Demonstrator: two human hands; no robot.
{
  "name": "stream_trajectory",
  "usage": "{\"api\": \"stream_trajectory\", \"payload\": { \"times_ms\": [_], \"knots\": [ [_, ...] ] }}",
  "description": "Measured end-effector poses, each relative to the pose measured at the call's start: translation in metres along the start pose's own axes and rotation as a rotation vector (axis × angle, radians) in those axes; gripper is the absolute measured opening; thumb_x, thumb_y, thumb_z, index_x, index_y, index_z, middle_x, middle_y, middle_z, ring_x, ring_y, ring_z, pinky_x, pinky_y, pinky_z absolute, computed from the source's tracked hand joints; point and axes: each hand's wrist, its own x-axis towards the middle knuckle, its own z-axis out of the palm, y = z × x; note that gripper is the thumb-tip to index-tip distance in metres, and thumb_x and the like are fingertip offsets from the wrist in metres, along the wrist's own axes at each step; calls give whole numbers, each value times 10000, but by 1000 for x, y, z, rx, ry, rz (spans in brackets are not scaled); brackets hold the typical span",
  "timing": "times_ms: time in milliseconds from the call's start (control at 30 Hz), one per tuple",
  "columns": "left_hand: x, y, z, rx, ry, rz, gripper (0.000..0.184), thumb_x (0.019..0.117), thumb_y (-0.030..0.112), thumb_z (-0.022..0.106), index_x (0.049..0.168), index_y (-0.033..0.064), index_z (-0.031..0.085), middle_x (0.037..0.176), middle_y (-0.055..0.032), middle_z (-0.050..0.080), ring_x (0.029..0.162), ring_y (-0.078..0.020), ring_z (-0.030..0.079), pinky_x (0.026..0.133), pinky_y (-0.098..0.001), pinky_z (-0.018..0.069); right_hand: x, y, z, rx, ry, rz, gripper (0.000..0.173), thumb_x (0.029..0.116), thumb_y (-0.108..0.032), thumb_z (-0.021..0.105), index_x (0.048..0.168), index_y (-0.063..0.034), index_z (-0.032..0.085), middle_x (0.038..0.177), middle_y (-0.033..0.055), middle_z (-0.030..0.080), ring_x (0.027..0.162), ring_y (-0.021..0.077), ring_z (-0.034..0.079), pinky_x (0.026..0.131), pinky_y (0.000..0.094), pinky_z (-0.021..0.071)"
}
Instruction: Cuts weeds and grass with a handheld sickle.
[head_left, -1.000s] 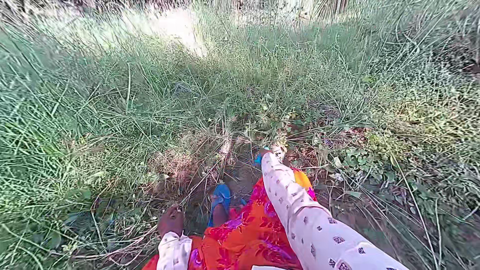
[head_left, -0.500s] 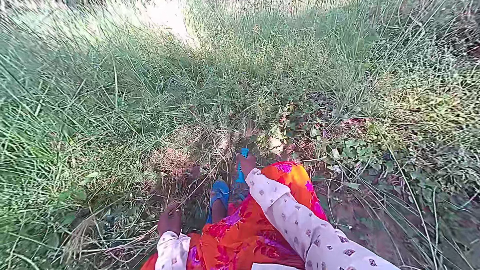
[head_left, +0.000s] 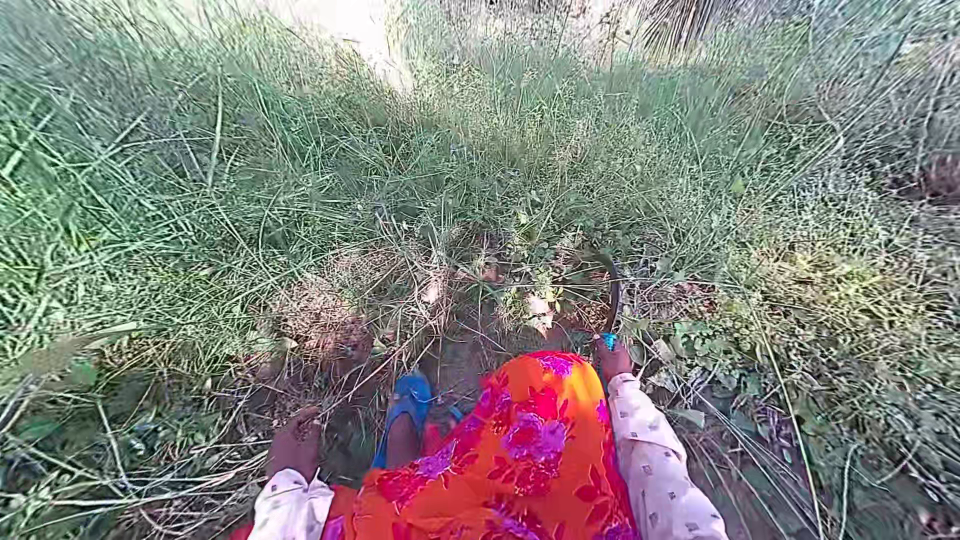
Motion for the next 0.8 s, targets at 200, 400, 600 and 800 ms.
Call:
{"api": "stream_trajectory", "payload": {
  "times_ms": [200, 400, 600, 800],
  "knots": [
    [-7, -4, -4, 47, -17, -83, 349, 1047, 119, 552, 1384, 48, 608, 1418, -253, 584, 1342, -429, 541, 1122, -618, 403, 8, 14, 27, -60, -40, 116, 516, 1066, -399, 559, 1251, 74, 650, 1207, 303, 670, 1174, 418, 632, 1035, 585, 446],
    [-5, 0, -4, 5, 9, -96, 343, 1059, 121, 514, 1380, 59, 614, 1406, -241, 598, 1321, -426, 557, 1101, -628, 412, 5, -64, -22, 394, 216, -295, 391, 1054, -273, 569, 1269, 54, 565, 777, 52, 599, 605, 101, 572, 628, 322, 528],
    [1, 2, 7, 17, 8, -113, 356, 1047, 102, 548, 1395, 54, 604, 1421, -235, 589, 1339, -412, 546, 1117, -612, 404, 28, -9, 31, 99, 152, -8, 455, 1080, -233, 535, 1386, 104, 525, 1182, 304, 670, 1081, 375, 679, 1006, 505, 511],
    [0, -1, 0, -40, -17, -120, 365, 1049, 106, 528, 1404, 38, 582, 1411, -250, 589, 1314, -419, 564, 1088, -608, 439, -44, 21, 12, -42, -60, 243, 447, 1080, -258, 544, 1331, 111, 585, 1326, 338, 608, 1297, 450, 562, 1103, 556, 401]
  ]
}}
